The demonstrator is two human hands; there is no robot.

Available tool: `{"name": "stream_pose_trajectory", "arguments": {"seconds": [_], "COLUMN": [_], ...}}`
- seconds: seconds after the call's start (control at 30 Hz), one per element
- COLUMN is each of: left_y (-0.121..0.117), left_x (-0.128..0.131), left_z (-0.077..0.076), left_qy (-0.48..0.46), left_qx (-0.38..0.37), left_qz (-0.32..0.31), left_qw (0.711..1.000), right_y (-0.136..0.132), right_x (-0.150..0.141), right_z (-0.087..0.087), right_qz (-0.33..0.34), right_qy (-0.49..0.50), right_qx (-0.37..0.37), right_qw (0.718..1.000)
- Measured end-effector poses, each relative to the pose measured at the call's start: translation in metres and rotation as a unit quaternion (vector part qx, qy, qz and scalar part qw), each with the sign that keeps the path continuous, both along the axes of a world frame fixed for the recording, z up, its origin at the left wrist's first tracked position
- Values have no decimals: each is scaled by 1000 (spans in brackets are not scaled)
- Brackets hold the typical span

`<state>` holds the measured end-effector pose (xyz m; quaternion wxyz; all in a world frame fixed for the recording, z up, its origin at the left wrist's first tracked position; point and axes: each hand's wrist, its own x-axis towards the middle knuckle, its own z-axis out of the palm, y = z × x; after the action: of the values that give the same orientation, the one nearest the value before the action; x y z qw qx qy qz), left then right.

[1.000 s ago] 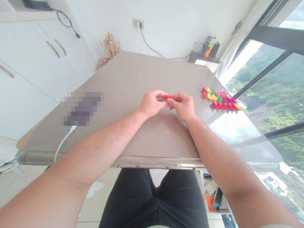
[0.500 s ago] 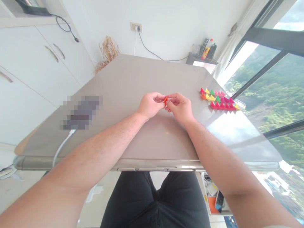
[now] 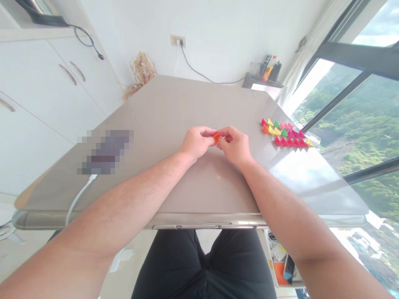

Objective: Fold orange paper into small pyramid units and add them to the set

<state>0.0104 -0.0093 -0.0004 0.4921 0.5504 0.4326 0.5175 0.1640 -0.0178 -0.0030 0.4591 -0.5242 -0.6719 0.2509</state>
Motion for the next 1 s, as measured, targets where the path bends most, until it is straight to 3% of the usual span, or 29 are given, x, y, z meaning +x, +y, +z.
{"name": "stream_pose_trajectory", "arguments": {"seconds": [0.27,0.43,0.6,0.77,0.87,1.0], "left_y": [-2,-7,-9,-8,-5,0], "left_x": [0,4,7,7,7,4], "left_z": [0,0,-1,0,0,0], "left_qy": [40,140,152,130,91,0], "left_qx": [60,129,157,148,104,28], "left_qz": [-1,38,62,75,75,102], "left_qw": [997,981,974,978,988,994], "right_y": [1,1,1,1,0,-4], "right_x": [0,-2,-4,-4,-5,-8], "right_z": [0,-1,-2,-1,1,2], "right_qz": [-24,-64,-80,-83,-106,-98], "right_qy": [8,-19,-28,-15,-8,-15], "right_qx": [29,30,48,32,27,93], "right_qw": [999,997,995,996,994,991]}}
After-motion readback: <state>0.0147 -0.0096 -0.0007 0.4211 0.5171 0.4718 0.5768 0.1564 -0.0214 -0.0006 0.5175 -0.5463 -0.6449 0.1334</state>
